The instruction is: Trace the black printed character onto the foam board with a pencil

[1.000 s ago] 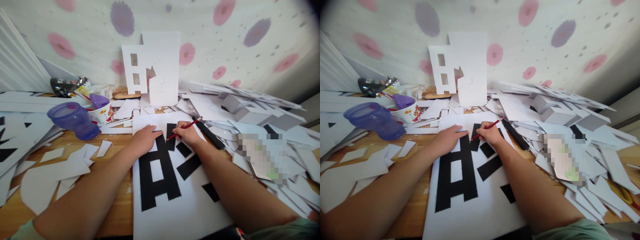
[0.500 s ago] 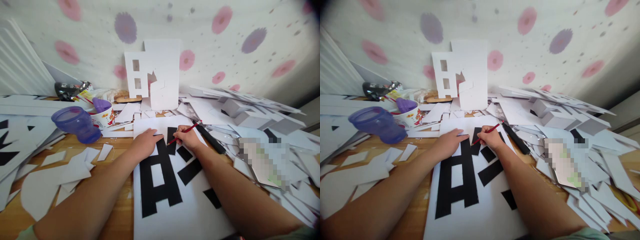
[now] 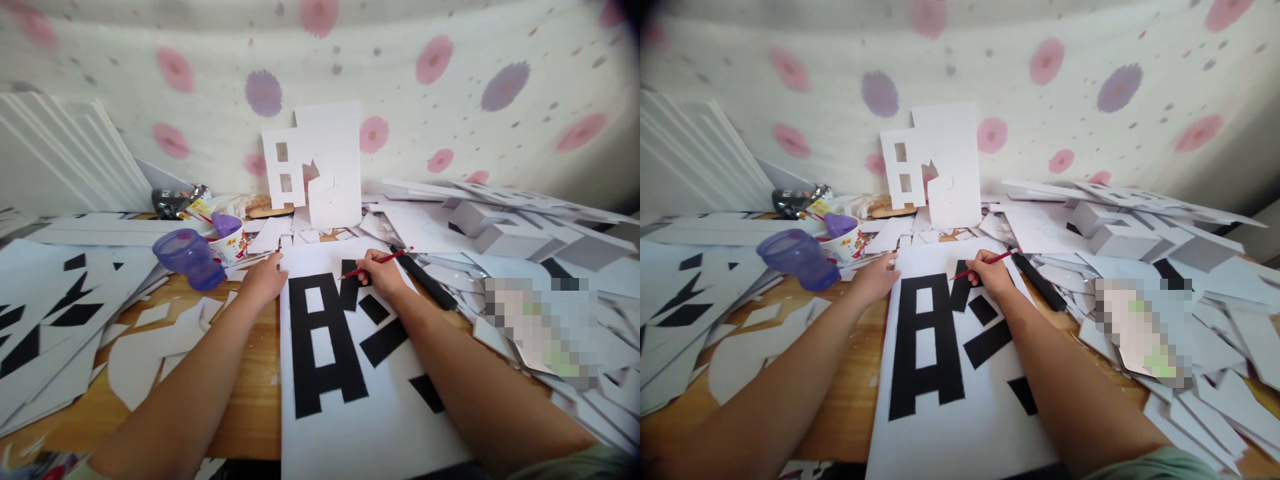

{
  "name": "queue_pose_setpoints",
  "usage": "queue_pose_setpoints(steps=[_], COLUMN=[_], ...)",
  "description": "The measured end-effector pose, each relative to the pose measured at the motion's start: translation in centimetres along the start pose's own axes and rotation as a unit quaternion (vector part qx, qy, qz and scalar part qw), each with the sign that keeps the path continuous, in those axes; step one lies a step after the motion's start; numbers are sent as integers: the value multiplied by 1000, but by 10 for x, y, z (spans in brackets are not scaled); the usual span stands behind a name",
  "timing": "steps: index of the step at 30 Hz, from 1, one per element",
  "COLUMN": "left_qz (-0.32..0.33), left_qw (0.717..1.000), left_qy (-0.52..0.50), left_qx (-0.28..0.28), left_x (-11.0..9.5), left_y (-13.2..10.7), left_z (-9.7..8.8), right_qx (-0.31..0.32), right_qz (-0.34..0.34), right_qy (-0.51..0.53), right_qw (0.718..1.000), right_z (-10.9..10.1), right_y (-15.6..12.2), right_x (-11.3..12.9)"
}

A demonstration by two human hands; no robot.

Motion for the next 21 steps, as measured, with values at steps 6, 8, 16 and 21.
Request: queue_pose_setpoints(steps=[6,8,16,21], left_qz=[-41,-32,167,291], left_qw=[990,984,919,911], left_qy=[-111,-150,-352,-247], left_qx=[-72,-90,67,157], left_x=[0,-3,-55,-80], left_y=[6,4,-58,-93], left_z=[4,-1,-10,-12], right_qx=[4,6,-27,-84], right_qz=[8,10,-15,-53], right_qy=[18,26,128,153], right_qw=[1000,1000,991,983], right_z=[0,0,-11,-23], right_y=[0,0,12,21], right_x=[0,0,-2,-8])
Point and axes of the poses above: each hand's wrist, its own y-axis towards the middle knuckle, its own z-axis out of the palm, x = y × z, the point moved 2 cm from there along y, towards the middle knuckle, and after that the axes turned 14 degrees about z, right-handed, at the moved point
